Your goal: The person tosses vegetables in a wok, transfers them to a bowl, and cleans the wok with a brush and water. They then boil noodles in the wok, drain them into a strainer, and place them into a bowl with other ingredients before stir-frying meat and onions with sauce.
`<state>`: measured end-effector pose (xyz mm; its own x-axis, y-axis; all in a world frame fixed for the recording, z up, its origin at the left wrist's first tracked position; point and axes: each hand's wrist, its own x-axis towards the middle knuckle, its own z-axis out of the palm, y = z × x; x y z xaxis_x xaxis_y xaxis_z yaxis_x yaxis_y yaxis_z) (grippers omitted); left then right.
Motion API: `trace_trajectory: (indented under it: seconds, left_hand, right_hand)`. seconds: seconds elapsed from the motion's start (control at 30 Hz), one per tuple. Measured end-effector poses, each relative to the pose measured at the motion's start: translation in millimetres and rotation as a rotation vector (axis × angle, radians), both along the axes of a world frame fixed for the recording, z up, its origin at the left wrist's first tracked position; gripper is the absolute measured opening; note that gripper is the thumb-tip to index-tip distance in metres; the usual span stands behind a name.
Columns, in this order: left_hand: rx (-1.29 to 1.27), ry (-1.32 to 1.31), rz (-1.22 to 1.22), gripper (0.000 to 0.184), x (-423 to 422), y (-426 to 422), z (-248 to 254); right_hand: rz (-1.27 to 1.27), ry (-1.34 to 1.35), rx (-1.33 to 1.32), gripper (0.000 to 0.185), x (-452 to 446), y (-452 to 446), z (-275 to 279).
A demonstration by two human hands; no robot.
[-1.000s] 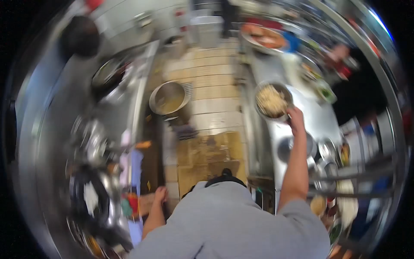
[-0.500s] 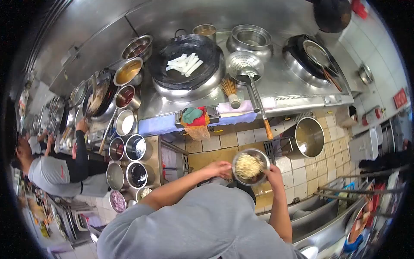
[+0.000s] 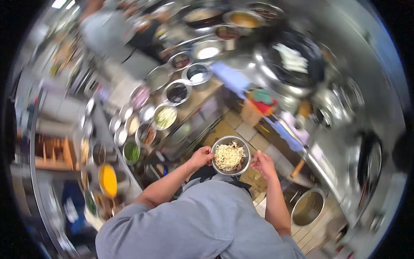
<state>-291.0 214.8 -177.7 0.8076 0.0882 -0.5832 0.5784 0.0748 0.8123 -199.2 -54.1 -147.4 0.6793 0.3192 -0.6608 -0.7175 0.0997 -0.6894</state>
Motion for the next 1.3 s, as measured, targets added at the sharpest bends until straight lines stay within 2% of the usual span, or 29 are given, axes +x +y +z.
trace_trajectory:
  seconds: [0.1,0.13,0.2,0.27,0.33,0.4,0.47,0.57,0.63,0.67,0.73,0.8,0.9,0.97,1.0,1.07,1.1,1.17,1.3]
  left_hand:
    - [-0.099,-0.046,0.356,0.008,-47,29,12]
    - [-0.086,-0.033,0.475,0.006,-60,35,20]
    - [-0.038,-0.085,0.702,0.005,-87,54,21]
    - [-0.021,-0.114,0.908,0.005,-112,72,37]
    - [0.028,-0.136,1.027,0.005,-140,92,48]
    - [0.038,-0.190,1.201,0.006,-163,115,55]
    - [0.036,-0.256,1.329,0.008,-182,136,67]
    - [0.088,-0.206,1.415,0.009,-213,166,65]
    - [0.058,-0.191,1.456,0.009,-223,179,70]
    - [0.018,-0.184,1.468,0.009,-227,185,72]
    - [0.004,-0.203,1.448,0.006,-236,192,66]
    - [-0.172,-0.264,1.499,0.004,-235,194,63]
    - [-0.220,-0.277,1.522,0.005,-231,196,74]
    - [-0.222,-0.287,1.521,0.006,-230,197,69]
    - [-0.227,-0.290,1.530,0.006,-230,195,64]
    - [-0.229,-0.270,1.580,0.007,-230,191,53]
    - [-0.233,-0.273,1.607,0.007,-230,187,48]
    - [-0.192,-0.236,1.663,0.007,-231,180,45]
    - [-0.099,-0.135,1.757,0.007,-238,164,32]
  right_hand:
    - [0.202,-0.102,-0.052,0.019,14,17,-42]
    - [0.258,-0.102,-0.059,0.019,16,32,-33]
    - [0.529,-0.170,-0.221,0.018,22,71,-13]
    - [0.622,-0.201,-0.218,0.015,25,114,-9]
    - [0.862,-0.382,-0.194,0.013,27,167,-6]
    - [1.029,-0.449,-0.145,0.013,26,225,9]
    - [1.075,-0.522,-0.049,0.016,25,282,12]
    - [1.045,-0.583,-0.071,0.023,28,363,14]
    - [1.009,-0.666,-0.112,0.034,36,413,-11]
    - [0.999,-0.776,-0.236,0.040,36,434,-12]
    - [1.065,-0.804,-0.376,0.044,31,466,-3]
    - [1.090,-0.904,-0.413,0.028,38,497,-32]
    - [1.044,-0.963,-0.331,0.022,25,520,-36]
    - [1.043,-0.492,0.071,0.020,11,528,-35]
    - [1.066,-0.435,0.110,0.021,-3,527,-22]
    - [1.268,-0.700,0.065,0.023,-15,527,-16]
    - [1.291,-0.697,0.065,0.023,-15,522,-6]
    - [1.384,-1.066,-0.025,0.024,-16,514,26]
    - [1.425,-1.047,-0.034,0.024,11,491,57]
